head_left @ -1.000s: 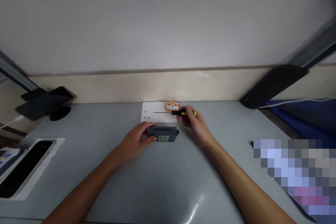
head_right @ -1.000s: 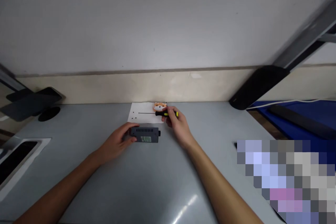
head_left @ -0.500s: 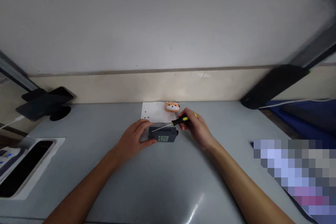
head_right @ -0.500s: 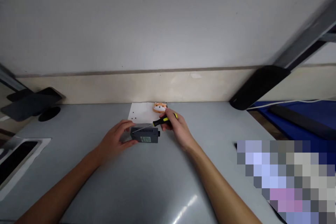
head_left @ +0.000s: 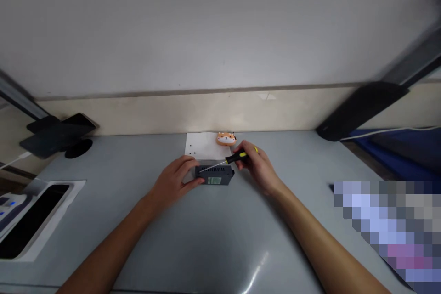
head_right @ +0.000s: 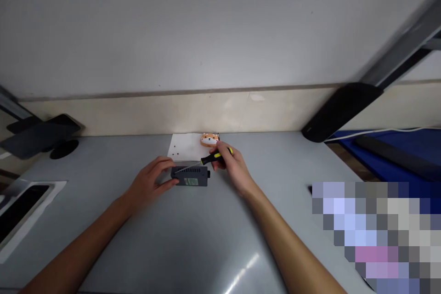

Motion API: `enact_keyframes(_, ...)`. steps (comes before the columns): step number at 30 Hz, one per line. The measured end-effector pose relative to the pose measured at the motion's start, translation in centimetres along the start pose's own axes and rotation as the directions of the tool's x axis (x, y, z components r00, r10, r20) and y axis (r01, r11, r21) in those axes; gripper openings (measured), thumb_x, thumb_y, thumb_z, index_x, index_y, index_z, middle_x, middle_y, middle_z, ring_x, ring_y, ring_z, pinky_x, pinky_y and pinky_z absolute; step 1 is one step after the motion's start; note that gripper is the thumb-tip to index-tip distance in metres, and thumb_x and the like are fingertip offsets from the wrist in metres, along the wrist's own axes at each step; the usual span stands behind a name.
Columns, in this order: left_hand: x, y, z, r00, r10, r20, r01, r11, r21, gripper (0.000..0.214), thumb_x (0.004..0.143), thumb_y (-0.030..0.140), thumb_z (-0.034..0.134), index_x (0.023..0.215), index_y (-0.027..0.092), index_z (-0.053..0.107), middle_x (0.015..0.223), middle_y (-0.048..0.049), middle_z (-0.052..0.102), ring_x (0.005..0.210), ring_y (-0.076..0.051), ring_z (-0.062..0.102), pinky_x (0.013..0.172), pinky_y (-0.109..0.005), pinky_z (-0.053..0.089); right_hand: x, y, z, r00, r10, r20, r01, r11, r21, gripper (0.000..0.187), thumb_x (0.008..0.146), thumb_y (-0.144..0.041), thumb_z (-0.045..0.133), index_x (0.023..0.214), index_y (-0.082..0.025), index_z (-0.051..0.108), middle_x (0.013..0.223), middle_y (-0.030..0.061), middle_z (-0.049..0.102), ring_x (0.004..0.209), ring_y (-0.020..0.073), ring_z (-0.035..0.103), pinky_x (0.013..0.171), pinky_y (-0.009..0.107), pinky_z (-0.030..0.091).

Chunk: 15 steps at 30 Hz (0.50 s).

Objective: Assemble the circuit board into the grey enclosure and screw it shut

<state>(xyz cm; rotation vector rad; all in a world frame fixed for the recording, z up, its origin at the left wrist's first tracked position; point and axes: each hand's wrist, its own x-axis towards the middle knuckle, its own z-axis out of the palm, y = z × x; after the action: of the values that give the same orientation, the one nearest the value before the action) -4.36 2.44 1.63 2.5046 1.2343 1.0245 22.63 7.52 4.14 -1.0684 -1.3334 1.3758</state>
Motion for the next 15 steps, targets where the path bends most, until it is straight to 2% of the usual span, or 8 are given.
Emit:
enact_keyframes(5, 0.14, 0.39, -0.13, 0.996, 0.067, -0.054, -0.065, 0.997, 0.046, 0.024, 0.1, 0.033, 0.063, 0.12, 0.025, 0.054, 0.119, -0.0064, 0.062, 0.108, -0.018, 0.065, 0.095, -0.033, 0.056, -0.11, -0.3, 0.09, 0.999, -0.037, 0.011, 0.038, 0.998, -0.049, 0.043, 0.1, -0.059, 0.046, 0.084, -0.022, 0.061, 0.061, -0.0003, 0.051, 0.062, 0.0169, 0.048, 0.065, 0.033, 0.035)
enact_keyframes(9, 0.08, 0.66, -0.07, 0.979, 0.166, -0.116, -0.154, 0.983, 0.102, 0.02, 0.098, 0.026, 0.066, 0.114, 0.024, 0.055, 0.114, -0.0059, 0.061, 0.098, -0.016, 0.066, 0.089, -0.032, 0.058, -0.09, -0.5, 0.06, 0.999, -0.052, -0.001, 0.052, 0.997, -0.06, 0.044, 0.099, -0.06, 0.047, 0.083, -0.022, 0.063, 0.058, 0.0001, 0.053, 0.061, 0.0167, 0.048, 0.064, 0.032, 0.035)
enact_keyframes(15, 0.14, 0.63, 0.16, 0.966, 0.209, -0.151, -0.188, 0.972, 0.139, 0.015, 0.095, 0.019, 0.068, 0.107, 0.021, 0.059, 0.11, -0.0063, 0.062, 0.09, -0.015, 0.066, 0.083, -0.031, 0.059, 0.14, -0.05, -0.25, 0.999, -0.031, -0.036, 0.03, 0.999, -0.02, 0.044, 0.098, -0.061, 0.05, 0.085, -0.022, 0.064, 0.06, -0.0007, 0.054, 0.062, 0.0154, 0.049, 0.063, 0.03, 0.035)
